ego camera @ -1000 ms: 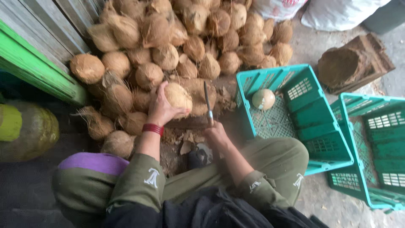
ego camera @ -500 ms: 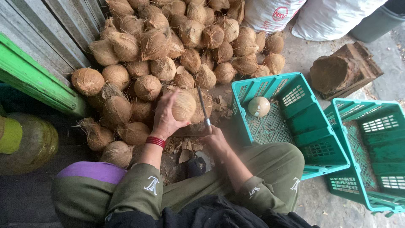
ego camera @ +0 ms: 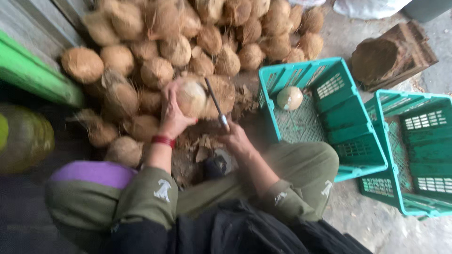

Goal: The person sits on the floor and uses a machete to strike and open coconuts. They repeatedly hit the coconut against a wooden block, rotate it, and continue striking until the top breaks open. The opened coconut is then placed into a green crate.

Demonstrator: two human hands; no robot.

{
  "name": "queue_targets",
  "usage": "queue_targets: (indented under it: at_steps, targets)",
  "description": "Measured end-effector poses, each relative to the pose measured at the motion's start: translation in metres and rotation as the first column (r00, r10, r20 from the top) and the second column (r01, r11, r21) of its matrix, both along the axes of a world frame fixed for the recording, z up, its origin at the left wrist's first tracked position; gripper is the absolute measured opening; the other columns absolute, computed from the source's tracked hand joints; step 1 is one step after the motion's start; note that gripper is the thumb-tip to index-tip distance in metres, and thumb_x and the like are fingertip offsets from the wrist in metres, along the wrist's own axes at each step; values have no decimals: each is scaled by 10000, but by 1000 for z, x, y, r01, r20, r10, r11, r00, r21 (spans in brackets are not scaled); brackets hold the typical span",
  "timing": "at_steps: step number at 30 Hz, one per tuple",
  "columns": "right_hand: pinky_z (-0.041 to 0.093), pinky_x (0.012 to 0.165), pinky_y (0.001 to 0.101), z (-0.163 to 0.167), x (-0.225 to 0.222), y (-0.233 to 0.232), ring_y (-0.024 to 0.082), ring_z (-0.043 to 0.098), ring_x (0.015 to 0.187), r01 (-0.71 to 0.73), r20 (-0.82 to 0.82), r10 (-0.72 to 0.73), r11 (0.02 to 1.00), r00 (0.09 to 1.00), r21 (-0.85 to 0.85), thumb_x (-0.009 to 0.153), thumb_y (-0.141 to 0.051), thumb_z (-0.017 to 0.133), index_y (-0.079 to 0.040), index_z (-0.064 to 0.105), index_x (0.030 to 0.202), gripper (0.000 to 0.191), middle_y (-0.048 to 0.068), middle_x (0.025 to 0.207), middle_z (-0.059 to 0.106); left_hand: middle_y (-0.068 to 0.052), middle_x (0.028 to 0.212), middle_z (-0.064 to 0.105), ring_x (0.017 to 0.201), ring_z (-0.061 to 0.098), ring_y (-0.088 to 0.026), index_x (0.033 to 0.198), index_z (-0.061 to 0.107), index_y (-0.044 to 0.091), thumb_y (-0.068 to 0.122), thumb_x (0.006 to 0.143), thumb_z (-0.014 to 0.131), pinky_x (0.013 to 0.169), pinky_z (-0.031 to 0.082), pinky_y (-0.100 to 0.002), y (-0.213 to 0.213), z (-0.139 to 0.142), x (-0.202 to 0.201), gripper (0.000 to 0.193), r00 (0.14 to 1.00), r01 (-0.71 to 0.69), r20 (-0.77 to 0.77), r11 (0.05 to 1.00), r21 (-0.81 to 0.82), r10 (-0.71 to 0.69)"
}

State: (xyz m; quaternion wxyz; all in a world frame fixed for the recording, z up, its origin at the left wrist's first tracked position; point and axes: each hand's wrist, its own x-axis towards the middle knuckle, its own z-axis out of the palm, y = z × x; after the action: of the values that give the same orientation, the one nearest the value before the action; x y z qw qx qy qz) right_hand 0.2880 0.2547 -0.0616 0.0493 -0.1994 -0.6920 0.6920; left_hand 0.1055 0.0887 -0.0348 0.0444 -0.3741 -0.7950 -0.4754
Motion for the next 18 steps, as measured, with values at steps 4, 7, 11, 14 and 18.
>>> queue_targets:
  at_steps: [4, 7, 11, 14, 18]
  targets:
    - [392, 436, 317, 18, -1, -10, 148, 496, 550, -1, 273, -7, 1000, 962, 28, 755, -45, 765, -53, 550, 1049, 365, 52, 743, 527, -161, 1561, 375, 1474, 378, -349, 1572, 256, 208, 376, 462, 1003, 1206, 423, -536, -8, -9, -10, 1348, 924, -112, 376, 990, 90, 71]
    - [374, 413, 323, 38, -1, -20, 139, 482, 516, -46, 290, 35, 998, 956, 34, 758, -47, 773, -20, 544, 1043, 367, 38, 711, 497, -131, 1528, 437, 1454, 449, -317, 1470, 286, 208, 406, 481, 1017, 1188, 487, -482, -10, -12, -16, 1245, 756, -232, 652, 953, 194, 51]
    - [414, 411, 299, 58, -5, -27, 94, 503, 507, -80, 186, 66, 994, 980, 68, 731, -40, 712, -114, 572, 1222, 516, 6, 721, 540, -125, 1482, 471, 1406, 478, -329, 1379, 278, 230, 395, 434, 1042, 1156, 515, -487, -10, -10, -17, 1227, 765, -241, 641, 953, 185, 69]
    - [405, 425, 279, 59, -6, -28, 98, 512, 516, -14, 164, 5, 999, 986, 51, 791, -48, 738, -35, 634, 1199, 421, 66, 765, 612, -105, 1465, 467, 1349, 524, -308, 1410, 298, 275, 347, 339, 980, 1071, 542, -501, -6, -4, -9, 1272, 708, -221, 675, 973, -67, 207]
    - [473, 613, 324, 41, -4, -20, 177, 588, 722, 16, 151, -5, 997, 989, -73, 771, -20, 697, -25, 610, 1278, 514, 109, 989, 731, -168, 1501, 387, 1392, 413, -361, 1484, 272, 287, 273, 370, 1050, 1123, 447, -564, -5, 10, -3, 1358, 892, -137, 392, 960, -246, 227]
